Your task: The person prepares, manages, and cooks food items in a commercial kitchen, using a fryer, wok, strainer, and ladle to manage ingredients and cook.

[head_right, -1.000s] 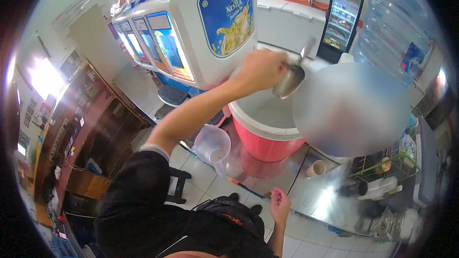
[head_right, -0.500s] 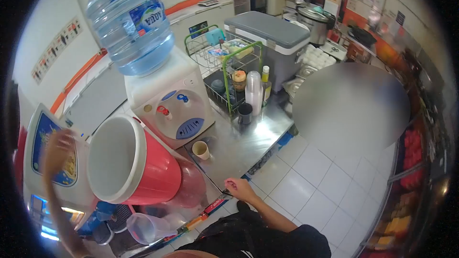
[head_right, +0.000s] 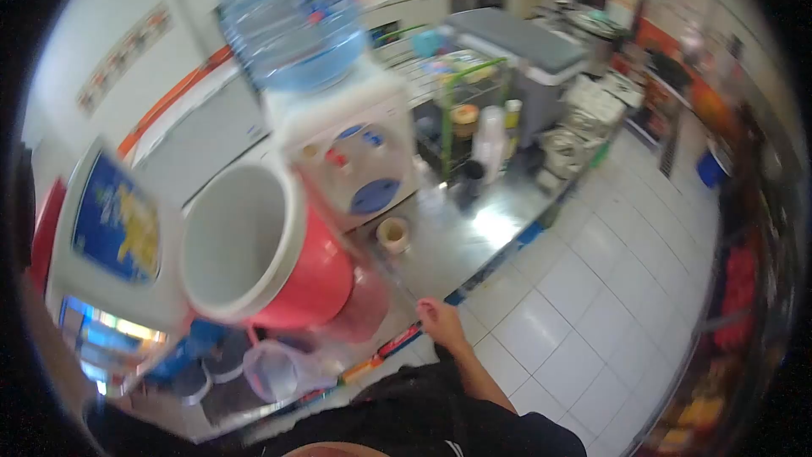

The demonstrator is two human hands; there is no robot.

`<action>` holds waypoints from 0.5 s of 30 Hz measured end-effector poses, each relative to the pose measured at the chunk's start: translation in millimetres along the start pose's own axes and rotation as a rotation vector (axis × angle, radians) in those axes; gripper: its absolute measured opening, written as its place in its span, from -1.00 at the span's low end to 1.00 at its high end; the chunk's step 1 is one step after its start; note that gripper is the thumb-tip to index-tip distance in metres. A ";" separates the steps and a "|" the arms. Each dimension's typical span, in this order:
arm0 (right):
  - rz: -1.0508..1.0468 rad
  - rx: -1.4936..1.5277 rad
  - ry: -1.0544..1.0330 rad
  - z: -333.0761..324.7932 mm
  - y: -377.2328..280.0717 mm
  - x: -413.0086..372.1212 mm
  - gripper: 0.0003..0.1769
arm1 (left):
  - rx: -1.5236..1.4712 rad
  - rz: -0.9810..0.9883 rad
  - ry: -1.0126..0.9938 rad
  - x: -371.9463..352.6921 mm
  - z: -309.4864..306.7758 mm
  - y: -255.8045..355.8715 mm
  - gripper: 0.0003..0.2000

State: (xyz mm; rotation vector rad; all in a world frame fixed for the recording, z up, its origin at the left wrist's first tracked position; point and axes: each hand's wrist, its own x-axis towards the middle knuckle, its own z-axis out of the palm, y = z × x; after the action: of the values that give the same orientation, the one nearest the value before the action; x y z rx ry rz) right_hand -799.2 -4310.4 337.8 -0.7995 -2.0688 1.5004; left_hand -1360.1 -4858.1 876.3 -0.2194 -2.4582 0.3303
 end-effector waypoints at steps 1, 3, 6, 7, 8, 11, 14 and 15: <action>-0.033 -0.021 -0.023 4.4 6.1 -6.0 -0.78 | 0.027 0.004 0.002 8.8 0.6 -15.0 -0.56; -0.068 0.032 -0.082 5.3 3.9 -9.2 -0.80 | 0.106 -0.015 -0.015 14.9 -12.9 -46.5 -0.55; -0.069 -0.010 -0.100 3.1 -4.4 -6.1 -0.79 | 0.214 -0.118 -0.026 13.2 -72.6 -79.2 -0.52; -0.065 -0.022 -0.071 4.6 2.1 -4.5 -0.79 | 0.205 -0.134 0.014 14.2 -91.0 -85.4 -0.51; -0.080 -0.027 -0.087 6.6 0.3 0.5 -0.79 | 0.119 -0.119 0.161 10.1 -104.1 -86.5 -0.57; -0.038 -0.051 -0.079 0.8 1.7 -7.0 -0.77 | -0.116 0.107 0.621 1.5 -135.1 -69.0 -0.71; -0.088 -0.034 -0.117 4.7 -3.7 -1.7 -0.77 | -0.266 0.197 0.497 -46.1 -228.6 19.3 -0.41; -0.091 -0.049 -0.107 6.8 -6.2 0.2 -0.77 | -0.319 0.219 0.434 -65.5 -257.2 54.2 -0.29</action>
State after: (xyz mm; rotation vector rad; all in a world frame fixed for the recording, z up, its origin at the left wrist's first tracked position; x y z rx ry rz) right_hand -805.1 -4316.4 341.7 -0.6460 -2.1968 1.4773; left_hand -1145.4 -4775.2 1019.2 -0.6305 -2.0452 -0.0248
